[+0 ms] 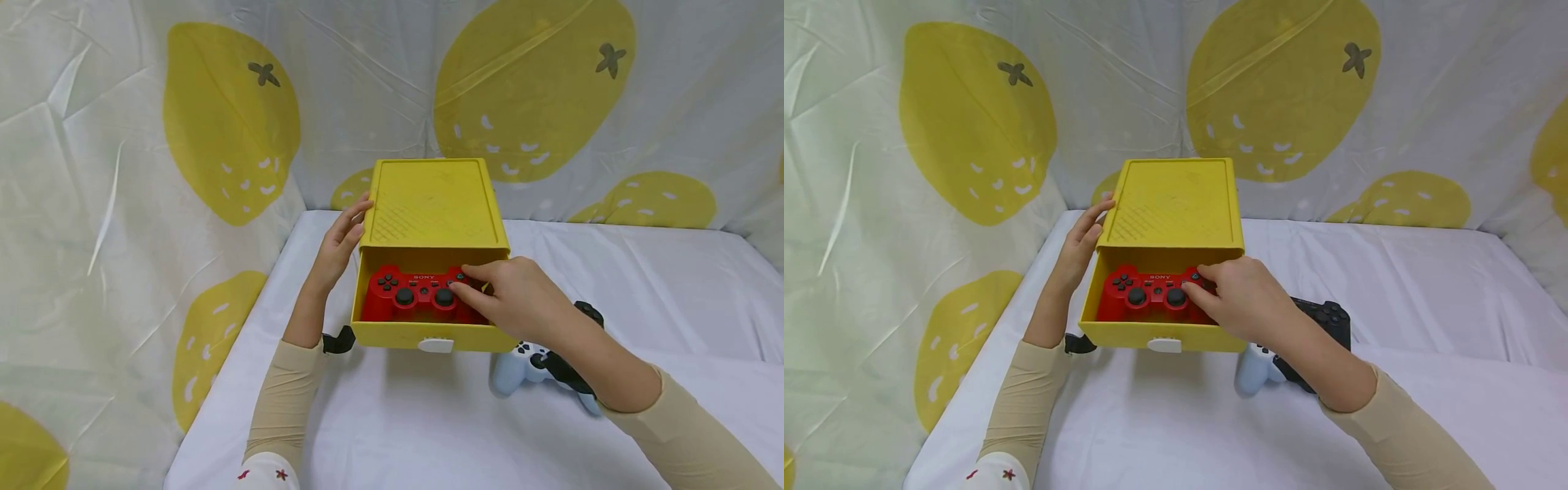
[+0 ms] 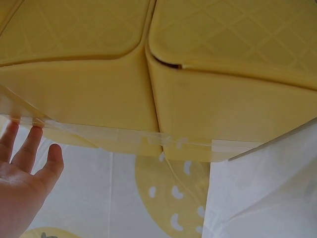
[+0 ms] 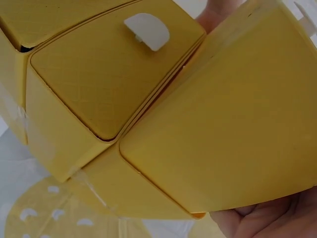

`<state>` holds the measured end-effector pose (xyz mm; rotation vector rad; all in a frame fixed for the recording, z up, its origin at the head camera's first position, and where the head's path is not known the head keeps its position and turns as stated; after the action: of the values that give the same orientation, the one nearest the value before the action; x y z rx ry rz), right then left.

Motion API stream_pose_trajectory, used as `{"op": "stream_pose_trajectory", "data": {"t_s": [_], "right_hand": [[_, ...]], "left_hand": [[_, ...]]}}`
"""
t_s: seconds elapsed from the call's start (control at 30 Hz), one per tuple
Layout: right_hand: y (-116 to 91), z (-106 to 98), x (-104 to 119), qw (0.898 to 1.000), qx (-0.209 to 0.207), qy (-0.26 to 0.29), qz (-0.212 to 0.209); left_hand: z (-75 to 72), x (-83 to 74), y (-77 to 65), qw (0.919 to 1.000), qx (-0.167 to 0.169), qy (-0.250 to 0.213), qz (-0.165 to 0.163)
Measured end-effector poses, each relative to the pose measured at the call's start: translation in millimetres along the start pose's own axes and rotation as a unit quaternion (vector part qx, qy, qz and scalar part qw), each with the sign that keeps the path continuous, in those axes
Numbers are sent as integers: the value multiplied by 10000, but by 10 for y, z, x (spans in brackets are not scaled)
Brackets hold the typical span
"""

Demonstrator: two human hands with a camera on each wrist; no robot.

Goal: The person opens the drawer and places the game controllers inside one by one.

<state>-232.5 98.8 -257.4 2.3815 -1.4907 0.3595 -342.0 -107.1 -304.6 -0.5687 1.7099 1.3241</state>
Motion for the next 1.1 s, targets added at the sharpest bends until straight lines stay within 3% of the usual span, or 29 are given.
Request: {"op": "stream_pose_trajectory", "data": {"t_s": [0.23, 0.43, 0.6, 0.7, 0.83, 1.0, 1.1], "right_hand": [[-5, -22, 12, 9999, -139, -54, -44], [-60, -142, 144, 9922, -891, -556, -671], [-117, -230, 176, 9819, -1558, -649, -860], [-239, -360, 210, 9620, -2416, -584, -1127], [-508, -506, 314, 9160, -3609, -220, -1736], [-818, -545, 439, 8650, -4509, 262, -2185], [-957, -529, 502, 8444, -4770, 526, -2379]], "left_hand": [[0, 1, -6, 9999, 18, -101, 32], [1, 1, -2, 9999, 40, -140, 66], [-13, 19, -4, 10000, -3, -73, -8], [-15, 32, -6, 10000, -20, -28, -60], [-15, 29, -11, 10000, -31, -20, -82], [-17, 25, -10, 10000, -16, -67, -33], [-16, 14, -9, 10000, -28, -18, -27]]}}
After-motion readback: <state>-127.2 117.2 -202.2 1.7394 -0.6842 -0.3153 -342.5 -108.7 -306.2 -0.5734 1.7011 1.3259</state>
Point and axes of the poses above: each hand's wrist, its own y-axis towards the middle knuckle, its own z-axis out of the palm, x = y × z, the point moved 10 cm from there along y, towards the middle knuckle, and after that the axes turned 3 degrees about -y, right-handed, at the moved point
